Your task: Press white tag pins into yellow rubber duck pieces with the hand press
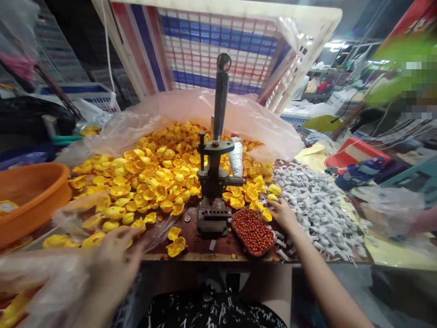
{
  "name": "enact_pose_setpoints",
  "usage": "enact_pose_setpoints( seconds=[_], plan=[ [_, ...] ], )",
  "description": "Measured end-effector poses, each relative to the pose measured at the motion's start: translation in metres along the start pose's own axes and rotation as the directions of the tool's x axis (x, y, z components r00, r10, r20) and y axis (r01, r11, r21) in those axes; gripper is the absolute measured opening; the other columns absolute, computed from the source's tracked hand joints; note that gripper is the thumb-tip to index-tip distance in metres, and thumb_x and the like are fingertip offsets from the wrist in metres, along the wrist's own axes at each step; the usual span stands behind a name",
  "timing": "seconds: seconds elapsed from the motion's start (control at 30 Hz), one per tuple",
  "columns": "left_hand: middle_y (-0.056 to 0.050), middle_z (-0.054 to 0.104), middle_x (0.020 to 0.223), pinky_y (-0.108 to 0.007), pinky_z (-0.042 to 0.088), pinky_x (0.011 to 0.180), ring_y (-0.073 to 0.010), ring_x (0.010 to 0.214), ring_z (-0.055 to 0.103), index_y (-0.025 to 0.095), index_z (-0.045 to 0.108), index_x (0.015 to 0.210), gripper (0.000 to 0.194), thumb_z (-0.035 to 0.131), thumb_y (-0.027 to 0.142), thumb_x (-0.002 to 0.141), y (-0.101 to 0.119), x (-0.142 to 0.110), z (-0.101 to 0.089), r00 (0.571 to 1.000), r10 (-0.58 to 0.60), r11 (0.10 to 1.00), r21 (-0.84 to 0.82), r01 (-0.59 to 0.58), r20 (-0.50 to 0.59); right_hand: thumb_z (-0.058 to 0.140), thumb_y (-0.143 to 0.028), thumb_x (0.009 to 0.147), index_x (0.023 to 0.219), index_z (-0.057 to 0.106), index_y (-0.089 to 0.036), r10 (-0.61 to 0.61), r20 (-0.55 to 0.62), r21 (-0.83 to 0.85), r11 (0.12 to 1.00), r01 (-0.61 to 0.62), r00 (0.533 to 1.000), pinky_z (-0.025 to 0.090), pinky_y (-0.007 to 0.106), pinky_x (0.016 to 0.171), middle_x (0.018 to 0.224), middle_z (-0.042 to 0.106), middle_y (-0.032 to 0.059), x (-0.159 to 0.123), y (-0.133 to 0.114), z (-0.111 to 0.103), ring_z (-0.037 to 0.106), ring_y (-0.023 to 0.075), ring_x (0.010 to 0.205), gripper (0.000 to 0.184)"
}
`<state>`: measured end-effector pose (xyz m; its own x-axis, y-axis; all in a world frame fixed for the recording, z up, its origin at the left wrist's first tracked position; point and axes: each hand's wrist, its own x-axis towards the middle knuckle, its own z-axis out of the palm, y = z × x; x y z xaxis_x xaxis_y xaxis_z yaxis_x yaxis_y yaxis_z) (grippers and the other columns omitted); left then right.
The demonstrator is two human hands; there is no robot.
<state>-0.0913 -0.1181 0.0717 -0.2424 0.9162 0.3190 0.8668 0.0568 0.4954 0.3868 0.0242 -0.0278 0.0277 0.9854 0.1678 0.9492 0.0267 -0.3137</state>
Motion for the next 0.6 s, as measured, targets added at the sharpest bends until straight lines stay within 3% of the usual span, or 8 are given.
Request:
enact_pose_setpoints(
  seconds=[0.03,0.1,0.17,0.27,0.4,0.5,0.6],
  plan=[
    [-0.01,0.068,0.1,-0.048,0.042,0.088,-0.0319,0.098,0.061,0.024,0.07,0.1,0.03,0.062,0.04,0.076,0.002,-0.006,0.009,0.99,-0.023,0.994,0.108,0.008,0.138,0.062,-0.029,0.079,0.115,0.067,-0.024,-0.007,-0.004,0.007,1.0,0.007,1.0,0.047,0.028,0.069,0.101,0.055,0.0073,0.001,-0.002,0.001,0.06,0.0205,0.088,0.037],
    [-0.012,0.069,0.1,-0.047,0.04,0.085,-0.0328,0.098,0.061,0.021,0.067,0.109,0.041,0.063,0.04,0.072,0.005,-0.015,0.032,0.91,-0.087,0.964,0.266,-0.026,0.406,0.06,-0.027,0.08,0.112,0.068,-0.024,-0.033,-0.011,0.034,0.999,0.034,0.999,0.047,0.028,0.07,0.1,0.054,0.0067,0.003,-0.005,0.001,0.06,0.0191,0.085,0.033],
    [-0.015,0.068,0.107,-0.044,0.038,0.085,-0.0311,0.101,0.06,0.019,0.062,0.119,0.046,0.058,0.038,0.077,0.006,-0.022,0.056,0.888,-0.102,0.946,0.321,-0.053,0.449,0.057,-0.028,0.082,0.101,0.071,-0.021,-0.067,-0.024,0.084,0.994,0.069,0.997,0.047,0.029,0.072,0.1,0.053,0.0071,0.005,-0.007,-0.002,0.059,0.0187,0.084,0.025],
    [-0.014,0.067,0.111,-0.043,0.036,0.088,-0.028,0.104,0.059,0.018,0.06,0.119,0.04,0.049,0.032,0.083,0.003,-0.027,0.077,0.923,-0.056,0.956,0.287,-0.061,0.38,0.056,-0.03,0.082,0.095,0.071,-0.021,-0.119,-0.029,0.213,0.969,0.122,0.992,0.047,0.03,0.078,0.1,0.055,0.0071,0.008,-0.013,-0.007,0.059,0.0193,0.087,0.022],
    [-0.014,0.065,0.111,-0.044,0.038,0.088,-0.0287,0.104,0.059,0.016,0.058,0.111,0.035,0.052,0.028,0.078,-0.001,-0.031,0.083,0.958,-0.035,0.979,0.201,-0.024,0.284,0.062,-0.031,0.075,0.081,0.071,-0.022,-0.143,-0.003,0.352,0.926,0.135,0.99,0.046,0.028,0.074,0.085,0.06,0.0034,0.016,-0.018,-0.009,0.06,0.0172,0.078,0.014],
    [-0.013,0.064,0.11,-0.045,0.042,0.086,-0.0295,0.103,0.06,0.018,0.054,0.105,0.032,0.054,0.028,0.075,-0.001,-0.033,0.087,0.985,0.0,0.997,0.071,-0.013,0.174,0.058,-0.04,0.079,0.071,0.065,-0.019,-0.054,-0.099,0.363,0.928,0.087,0.994,0.047,0.031,0.074,0.081,0.061,0.0055,0.018,-0.024,-0.015,0.059,0.0184,0.076,0.023],
    [-0.01,0.065,0.103,-0.043,0.046,0.083,-0.0281,0.094,0.063,0.019,0.052,0.101,0.03,0.057,0.029,0.073,0.007,-0.03,0.091,0.994,0.067,0.993,-0.102,-0.059,0.082,0.053,-0.049,0.082,0.081,0.06,-0.018,0.138,-0.235,0.514,0.858,0.003,0.962,0.048,0.034,0.072,0.081,0.063,0.0079,0.007,-0.053,-0.029,0.059,0.02,0.075,0.032]
  ],
)
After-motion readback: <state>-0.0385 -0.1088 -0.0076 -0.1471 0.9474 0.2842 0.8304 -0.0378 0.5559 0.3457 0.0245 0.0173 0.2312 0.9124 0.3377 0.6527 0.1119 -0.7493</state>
